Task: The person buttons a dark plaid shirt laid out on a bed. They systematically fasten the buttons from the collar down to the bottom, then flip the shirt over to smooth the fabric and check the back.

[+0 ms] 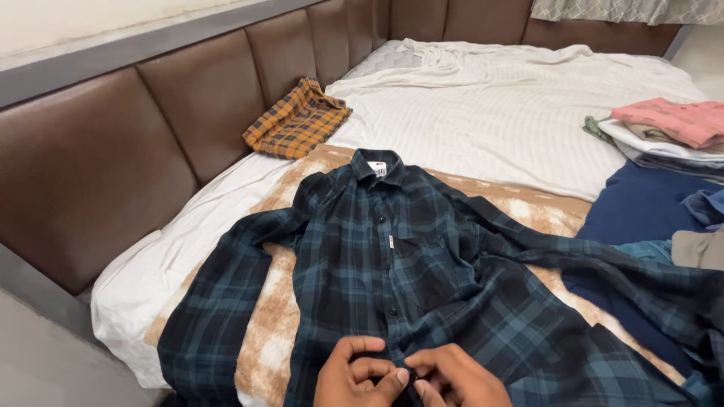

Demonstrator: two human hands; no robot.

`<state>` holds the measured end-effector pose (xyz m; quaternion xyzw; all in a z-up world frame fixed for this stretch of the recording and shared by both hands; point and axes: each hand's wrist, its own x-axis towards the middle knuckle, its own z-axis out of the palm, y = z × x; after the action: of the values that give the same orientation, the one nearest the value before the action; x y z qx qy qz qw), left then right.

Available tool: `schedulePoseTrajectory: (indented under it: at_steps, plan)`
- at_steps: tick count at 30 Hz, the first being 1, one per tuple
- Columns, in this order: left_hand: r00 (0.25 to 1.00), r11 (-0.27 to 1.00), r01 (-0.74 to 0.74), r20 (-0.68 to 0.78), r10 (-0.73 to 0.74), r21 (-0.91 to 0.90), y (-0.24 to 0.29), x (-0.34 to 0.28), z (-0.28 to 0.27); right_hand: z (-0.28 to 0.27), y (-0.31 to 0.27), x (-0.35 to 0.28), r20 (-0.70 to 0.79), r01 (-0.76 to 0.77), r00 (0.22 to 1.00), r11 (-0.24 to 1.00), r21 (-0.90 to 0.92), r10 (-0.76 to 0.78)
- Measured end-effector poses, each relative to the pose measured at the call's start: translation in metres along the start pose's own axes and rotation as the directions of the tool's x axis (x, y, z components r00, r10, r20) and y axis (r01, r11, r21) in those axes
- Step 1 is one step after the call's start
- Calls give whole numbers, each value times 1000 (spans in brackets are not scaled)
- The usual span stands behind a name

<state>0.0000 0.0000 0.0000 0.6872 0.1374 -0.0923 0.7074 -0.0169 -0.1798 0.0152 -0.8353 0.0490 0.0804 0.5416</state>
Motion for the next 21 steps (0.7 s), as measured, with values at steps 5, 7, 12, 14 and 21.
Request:
schedulePoseTrajectory:
  at_steps: [5,7,12,14,21]
  plan:
    - [995,971,73,86,-55,-226,-1,7,-2,9,20,8,-121,567,677,619,-543,-726]
    - [996,980,38,82,-23,-196,-7,10,-1,8,20,8,-153,540,705,664,-518,-693]
    - [994,995,-69,80,74,-66,-4,5,0,3,19,9,-130,338,903,864,-372,-409]
    - [982,952,-187,79,173,243,8,-2,-4,-2,22,14,-42,125,991,988,-96,-129]
    - [852,789,-256,-254,457,558,87,-24,-32,-28,-38,-2,-215,24,975,989,-148,-56]
